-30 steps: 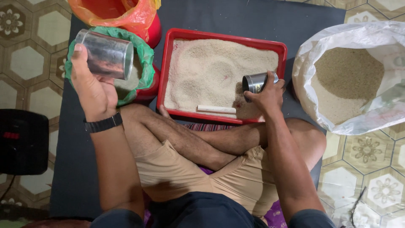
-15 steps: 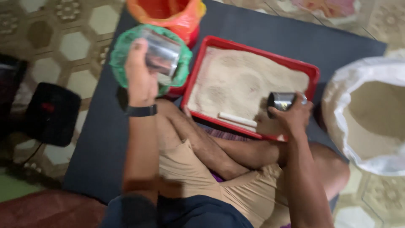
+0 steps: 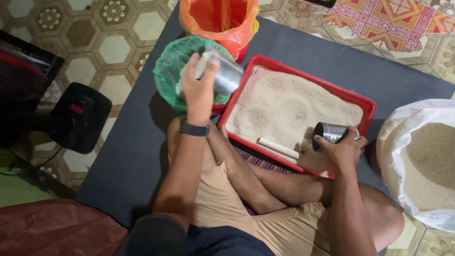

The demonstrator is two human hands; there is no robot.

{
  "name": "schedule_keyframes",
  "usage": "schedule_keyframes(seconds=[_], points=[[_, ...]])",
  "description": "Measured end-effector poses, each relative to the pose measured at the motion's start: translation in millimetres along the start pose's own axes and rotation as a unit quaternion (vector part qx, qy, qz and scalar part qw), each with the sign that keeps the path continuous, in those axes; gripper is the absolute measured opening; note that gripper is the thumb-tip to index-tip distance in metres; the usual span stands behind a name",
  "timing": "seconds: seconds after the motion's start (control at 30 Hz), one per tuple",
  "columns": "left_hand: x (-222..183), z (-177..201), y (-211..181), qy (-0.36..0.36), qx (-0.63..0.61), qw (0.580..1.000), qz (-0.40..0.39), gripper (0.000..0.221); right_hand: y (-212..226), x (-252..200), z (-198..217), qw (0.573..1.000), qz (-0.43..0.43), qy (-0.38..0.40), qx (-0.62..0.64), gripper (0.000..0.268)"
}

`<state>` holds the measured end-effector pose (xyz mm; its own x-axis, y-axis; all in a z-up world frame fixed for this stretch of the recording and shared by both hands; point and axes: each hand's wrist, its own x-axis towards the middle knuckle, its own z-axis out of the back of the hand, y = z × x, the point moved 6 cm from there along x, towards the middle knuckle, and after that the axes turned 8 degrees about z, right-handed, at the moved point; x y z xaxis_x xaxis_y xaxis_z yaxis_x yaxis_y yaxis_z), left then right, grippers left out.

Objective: Scooping rice from bags and a tray using metal cups and pouring it back into containers.

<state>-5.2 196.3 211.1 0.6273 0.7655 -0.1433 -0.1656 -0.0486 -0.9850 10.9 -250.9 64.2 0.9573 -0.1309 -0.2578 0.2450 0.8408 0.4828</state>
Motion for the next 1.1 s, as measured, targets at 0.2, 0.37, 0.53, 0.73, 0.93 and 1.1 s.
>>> schedule_keyframes(seconds=[0.2, 0.37, 0.53, 0.73, 0.93, 1.1], points=[[-57.4, -47.8, 3.7, 0.096, -0.001, 0.993, 0.066, 0.083, -30.7, 15.9, -16.1, 0.999, 0.001, -0.032, -0.018, 0.105], [-88.2, -80.0, 55.6, 0.134, 0.042, 0.982, 0.126, 0.085, -8.2, -0.3, 4.3, 0.998, -0.019, -0.064, 0.015, 0.101], [-90.7, -94.8, 157.0, 0.12, 0.072, 0.967, 0.214, 0.094, 12.6, 9.1, 14.3, 0.99, 0.055, -0.131, 0.006, 0.106], [-80.7, -82.9, 226.6, 0.096, 0.152, 0.951, 0.253, 0.087, 33.0, 51.8, 11.1, 0.963, 0.157, -0.214, -0.038, 0.106], [-86.1, -76.4, 195.6, 0.028, 0.369, 0.914, 0.164, 0.074, 51.6, 77.0, -34.3, 0.959, 0.161, -0.226, -0.065, 0.106], [-119.9, -96.6, 138.8, 0.157, 0.398, 0.903, -0.035, 0.118, 74.5, 60.1, -82.5, 0.975, 0.182, -0.082, 0.092, 0.1]])
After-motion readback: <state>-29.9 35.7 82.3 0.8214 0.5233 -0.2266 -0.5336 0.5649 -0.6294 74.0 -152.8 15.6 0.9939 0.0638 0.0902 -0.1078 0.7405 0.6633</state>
